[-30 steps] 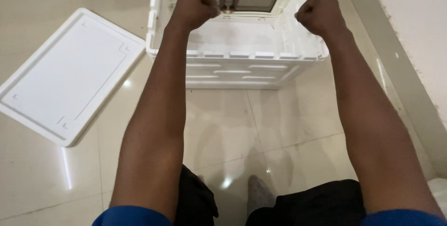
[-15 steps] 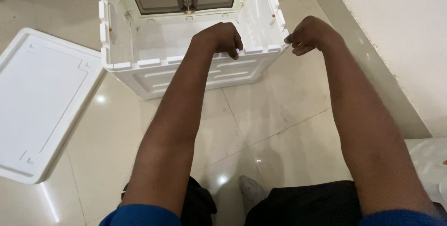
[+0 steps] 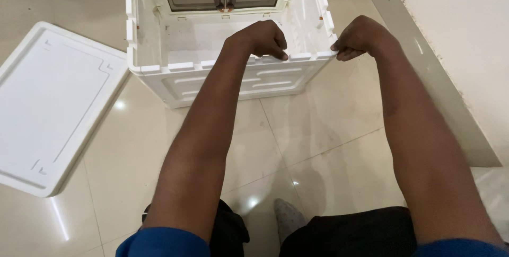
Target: The person assembles a white plastic storage box by unfolding its sides, inserting a frame, and placing the lid on top. They then stack the assembled box on top of other similar boxes and close the latches.
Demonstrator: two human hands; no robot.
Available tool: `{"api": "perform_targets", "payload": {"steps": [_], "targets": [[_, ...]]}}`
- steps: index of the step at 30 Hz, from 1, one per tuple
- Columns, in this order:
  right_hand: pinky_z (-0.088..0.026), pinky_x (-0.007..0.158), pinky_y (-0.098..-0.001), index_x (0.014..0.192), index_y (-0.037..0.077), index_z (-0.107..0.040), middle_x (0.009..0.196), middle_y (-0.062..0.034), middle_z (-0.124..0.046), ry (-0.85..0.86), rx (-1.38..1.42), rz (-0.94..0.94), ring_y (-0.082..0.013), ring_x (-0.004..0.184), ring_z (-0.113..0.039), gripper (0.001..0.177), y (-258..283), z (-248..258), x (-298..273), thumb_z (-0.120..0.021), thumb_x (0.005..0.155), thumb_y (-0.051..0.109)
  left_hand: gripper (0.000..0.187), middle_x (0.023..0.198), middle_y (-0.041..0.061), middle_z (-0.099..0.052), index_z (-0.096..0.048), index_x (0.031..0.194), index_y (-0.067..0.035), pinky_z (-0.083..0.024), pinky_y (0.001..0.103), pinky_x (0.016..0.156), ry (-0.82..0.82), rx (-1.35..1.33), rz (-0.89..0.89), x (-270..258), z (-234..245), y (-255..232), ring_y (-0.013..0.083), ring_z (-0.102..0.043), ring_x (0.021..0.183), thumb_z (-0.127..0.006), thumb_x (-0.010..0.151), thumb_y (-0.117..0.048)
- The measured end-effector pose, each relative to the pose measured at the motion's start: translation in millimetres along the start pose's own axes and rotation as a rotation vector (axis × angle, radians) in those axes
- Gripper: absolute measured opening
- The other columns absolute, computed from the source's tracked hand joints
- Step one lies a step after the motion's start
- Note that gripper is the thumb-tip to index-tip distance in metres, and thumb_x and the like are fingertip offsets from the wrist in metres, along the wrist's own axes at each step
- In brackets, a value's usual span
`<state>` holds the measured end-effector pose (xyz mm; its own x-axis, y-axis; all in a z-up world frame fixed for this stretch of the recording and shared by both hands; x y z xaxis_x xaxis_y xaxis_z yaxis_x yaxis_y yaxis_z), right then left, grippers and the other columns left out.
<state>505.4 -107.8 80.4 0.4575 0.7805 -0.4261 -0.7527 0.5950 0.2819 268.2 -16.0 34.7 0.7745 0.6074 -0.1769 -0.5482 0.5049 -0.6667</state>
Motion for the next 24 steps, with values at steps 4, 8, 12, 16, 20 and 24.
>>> {"api": "perform_targets", "payload": {"steps": [4, 8, 12, 16, 20, 24], "targets": [[-0.054, 0.073, -0.0273, 0.087, -0.004, -0.074, 0.083, -0.0171, -0.076, -0.040, 0.087, 0.018, -0.0232, 0.071, -0.073, 0.032, -7.5, 1.1, 3.1, -0.075, 0.097, 0.026, 0.019, 0.104, 0.007, -0.078, -0.079, 0.095, -0.013, -0.060, 0.039, 0.085, -0.367, -0.235, -0.049, -0.6, 42.5, 33.6, 0.0211, -0.074, 0.094, -0.082, 0.087, -0.029], [-0.062, 0.079, -0.0367, 0.112, -0.002, -0.070, 0.110, -0.0172, -0.071, -0.067, 0.229, 0.073, -0.0250, 0.092, -0.071, 0.034, -9.8, -7.0, 20.5, -0.074, 0.096, 0.028, 0.017, 0.108, 0.012, -0.078, -0.081, 0.101, -0.009, -0.059, 0.042, 0.095, -0.976, -0.105, 0.062, -48.9, 102.4, 104.5, 0.0299, -0.074, 0.101, -0.074, 0.086, -0.012], [-0.063, 0.083, -0.0377, 0.125, -0.003, -0.067, 0.117, -0.0178, -0.072, -0.053, 0.345, 0.176, -0.0251, 0.099, -0.071, 0.038, -8.8, -12.7, 33.2, -0.072, 0.097, 0.021, 0.056, 0.120, 0.017, -0.072, -0.073, 0.107, -0.011, -0.056, 0.057, 0.089, -1.234, 0.648, 0.629, -120.2, 124.4, 157.3, 0.0452, -0.065, 0.118, -0.086, 0.059, -0.036], [-0.062, 0.084, -0.0379, 0.131, 0.002, -0.063, 0.116, -0.0162, -0.072, -0.087, 0.308, 0.151, -0.0265, 0.095, -0.073, 0.042, -7.1, -16.0, 45.6, -0.073, 0.091, 0.011, 0.047, 0.116, 0.022, -0.067, -0.064, 0.112, 0.000, -0.055, 0.053, 0.082, -0.992, 0.046, 0.838, -165.7, 111.3, 222.0, 0.0415, -0.065, 0.105, -0.078, 0.071, -0.019], [-0.062, 0.082, -0.0382, 0.131, 0.000, -0.066, 0.115, -0.0175, -0.073, -0.117, 0.294, 0.135, -0.0274, 0.092, -0.074, 0.046, -8.9, -16.2, 61.6, -0.076, 0.086, 0.000, 0.021, 0.101, 0.024, -0.073, -0.070, 0.091, -0.001, -0.057, 0.045, 0.086, -0.876, -0.096, 0.752, -175.3, 102.4, 244.2, 0.0387, -0.071, 0.095, -0.069, 0.085, -0.021], [-0.066, 0.078, -0.0364, 0.129, -0.002, -0.068, 0.113, -0.0168, -0.074, -0.109, 0.400, 0.149, -0.0254, 0.092, -0.075, 0.047, -14.4, -15.6, 76.0, -0.078, 0.083, -0.005, 0.018, 0.093, 0.022, -0.073, -0.067, 0.081, 0.000, -0.059, 0.043, 0.078, -0.844, -0.178, 0.774, -180.2, 107.5, 243.2, 0.0345, -0.073, 0.084, -0.067, 0.082, -0.017]]}}
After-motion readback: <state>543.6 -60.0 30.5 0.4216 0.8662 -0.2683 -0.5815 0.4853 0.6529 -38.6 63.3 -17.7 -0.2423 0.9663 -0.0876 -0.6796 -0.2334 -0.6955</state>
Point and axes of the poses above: each hand's wrist, its own x-axis towards the middle knuckle, its own z-axis out of the back of the hand, y = z × x, the point moved 6 cm from there along x, towards the middle knuckle
